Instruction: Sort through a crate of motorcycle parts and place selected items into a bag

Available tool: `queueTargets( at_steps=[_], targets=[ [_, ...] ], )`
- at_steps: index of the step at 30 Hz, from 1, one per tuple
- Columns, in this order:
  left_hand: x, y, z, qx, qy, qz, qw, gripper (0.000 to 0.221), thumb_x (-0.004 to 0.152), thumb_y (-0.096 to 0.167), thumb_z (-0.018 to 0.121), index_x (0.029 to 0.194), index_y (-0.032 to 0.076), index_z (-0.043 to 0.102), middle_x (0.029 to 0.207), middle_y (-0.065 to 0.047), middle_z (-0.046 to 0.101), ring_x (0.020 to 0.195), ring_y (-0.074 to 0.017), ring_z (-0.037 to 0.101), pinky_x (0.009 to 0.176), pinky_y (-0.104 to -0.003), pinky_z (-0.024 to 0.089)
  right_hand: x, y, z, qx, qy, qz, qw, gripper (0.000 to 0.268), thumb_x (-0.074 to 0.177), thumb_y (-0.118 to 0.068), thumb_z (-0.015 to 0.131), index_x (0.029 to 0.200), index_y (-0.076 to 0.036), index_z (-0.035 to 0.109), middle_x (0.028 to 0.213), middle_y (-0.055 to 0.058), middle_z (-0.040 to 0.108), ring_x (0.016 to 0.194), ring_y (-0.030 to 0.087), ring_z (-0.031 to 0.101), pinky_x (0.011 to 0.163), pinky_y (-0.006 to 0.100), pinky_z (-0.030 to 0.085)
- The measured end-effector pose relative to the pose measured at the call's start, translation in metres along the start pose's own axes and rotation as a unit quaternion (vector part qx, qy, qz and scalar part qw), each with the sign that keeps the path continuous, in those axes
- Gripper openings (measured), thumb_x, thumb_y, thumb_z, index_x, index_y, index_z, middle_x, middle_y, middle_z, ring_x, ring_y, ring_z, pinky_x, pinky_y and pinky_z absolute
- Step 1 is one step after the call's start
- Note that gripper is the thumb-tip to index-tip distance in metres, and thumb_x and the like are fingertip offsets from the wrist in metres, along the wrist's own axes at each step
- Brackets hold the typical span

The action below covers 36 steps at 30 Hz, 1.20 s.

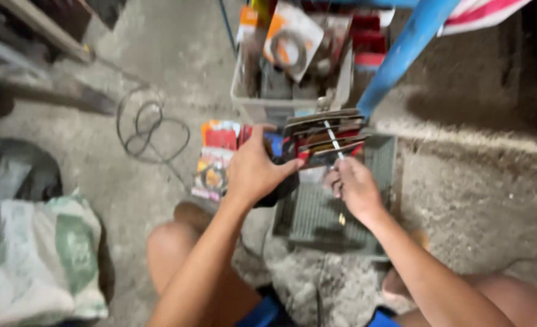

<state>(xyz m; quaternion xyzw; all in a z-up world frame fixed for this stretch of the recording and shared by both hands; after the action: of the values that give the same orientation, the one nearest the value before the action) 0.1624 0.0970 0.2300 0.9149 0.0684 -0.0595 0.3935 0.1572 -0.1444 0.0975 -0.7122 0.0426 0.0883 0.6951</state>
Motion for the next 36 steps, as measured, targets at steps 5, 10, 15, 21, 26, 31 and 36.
queueTargets(
  at_steps=[5, 10, 15, 21, 26, 31, 36],
  targets=[
    [-0.044, -0.034, 0.038, -0.035, 0.053, 0.04, 0.997, 0.079, 0.063, 0.047, 0.089, 0.133, 0.022, 0.061, 0.099, -0.012, 0.072, 0.1, -0.0358, 0.071, 0.089, -0.049, 0.056, -0.057, 0.024, -0.013, -0.032, -0.021, 0.025, 0.999, 0.028, 0.112, -0.023, 0.033, 0.111, -0.004, 0.054, 0.07, 0.017, 0.068, 0.046, 0.017, 0.058, 0.039, 0.022, 0.038],
    [-0.049, -0.02, 0.073, 0.027, -0.04, 0.06, 0.997, 0.109, 0.061, 0.05, 0.089, 0.153, 0.019, 0.041, 0.136, -0.018, 0.064, 0.117, -0.0421, 0.066, 0.102, -0.056, 0.051, -0.095, 0.046, -0.021, -0.018, -0.017, 0.03, 0.999, 0.027, 0.112, -0.024, 0.034, 0.111, -0.004, 0.052, 0.071, 0.019, 0.069, 0.049, 0.018, 0.059, 0.042, 0.022, 0.039],
    [-0.045, -0.021, 0.118, 0.14, -0.071, 0.118, 0.981, 0.093, 0.06, 0.068, 0.081, 0.14, 0.026, 0.058, 0.124, -0.017, 0.057, 0.09, -0.0496, 0.072, 0.081, -0.056, 0.06, -0.12, 0.077, -0.013, -0.022, -0.017, 0.06, 0.998, 0.03, 0.112, -0.023, 0.033, 0.109, -0.004, 0.055, 0.069, 0.019, 0.071, 0.047, 0.02, 0.063, 0.04, 0.023, 0.041],
    [-0.051, -0.033, 0.139, 0.147, -0.071, 0.183, 0.969, 0.067, 0.062, 0.059, 0.082, 0.115, 0.019, 0.076, 0.124, -0.015, 0.057, 0.087, -0.0461, 0.073, 0.078, -0.054, 0.06, -0.14, 0.114, -0.018, -0.064, -0.029, 0.069, 0.995, 0.032, 0.111, -0.026, 0.036, 0.108, -0.003, 0.058, 0.071, 0.02, 0.074, 0.049, 0.022, 0.067, 0.04, 0.024, 0.045],
    [-0.06, -0.049, 0.167, 0.164, -0.183, 0.167, 0.955, 0.083, 0.068, 0.059, 0.079, 0.134, 0.012, 0.062, 0.117, -0.017, 0.069, 0.102, -0.0422, 0.073, 0.089, -0.054, 0.058, -0.152, 0.124, -0.015, -0.107, -0.036, 0.107, 0.988, 0.032, 0.11, -0.029, 0.038, 0.109, -0.005, 0.061, 0.073, 0.017, 0.074, 0.053, 0.023, 0.069, 0.045, 0.027, 0.05],
    [-0.054, -0.076, 0.194, 0.196, -0.234, 0.13, 0.943, 0.084, 0.068, 0.059, 0.079, 0.138, 0.016, 0.059, 0.107, -0.016, 0.075, 0.102, -0.0407, 0.073, 0.087, -0.056, 0.059, -0.16, 0.116, -0.007, -0.252, -0.061, 0.131, 0.957, 0.033, 0.107, -0.038, 0.046, 0.11, -0.012, 0.065, 0.087, 0.016, 0.076, 0.086, 0.036, 0.075, 0.078, 0.046, 0.057],
    [-0.062, -0.065, 0.182, 0.196, -0.279, 0.14, 0.93, 0.083, 0.076, 0.06, 0.075, 0.136, 0.007, 0.053, 0.112, -0.024, 0.073, 0.106, -0.0465, 0.071, 0.092, -0.059, 0.056, -0.156, 0.108, 0.015, -0.21, -0.106, 0.094, 0.967, 0.031, 0.105, -0.033, 0.05, 0.105, -0.004, 0.061, 0.065, 0.014, 0.072, 0.06, 0.03, 0.073, 0.059, 0.04, 0.056]
  ],
)
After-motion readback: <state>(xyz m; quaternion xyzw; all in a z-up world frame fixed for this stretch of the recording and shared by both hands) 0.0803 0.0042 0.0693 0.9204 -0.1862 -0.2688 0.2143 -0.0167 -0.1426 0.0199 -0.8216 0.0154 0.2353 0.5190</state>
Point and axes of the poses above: each hand's wrist, its own x-axis towards the middle knuckle, its own z-axis out of the palm, y = z × x, the point moved 10 cm from there along x, towards the middle knuckle
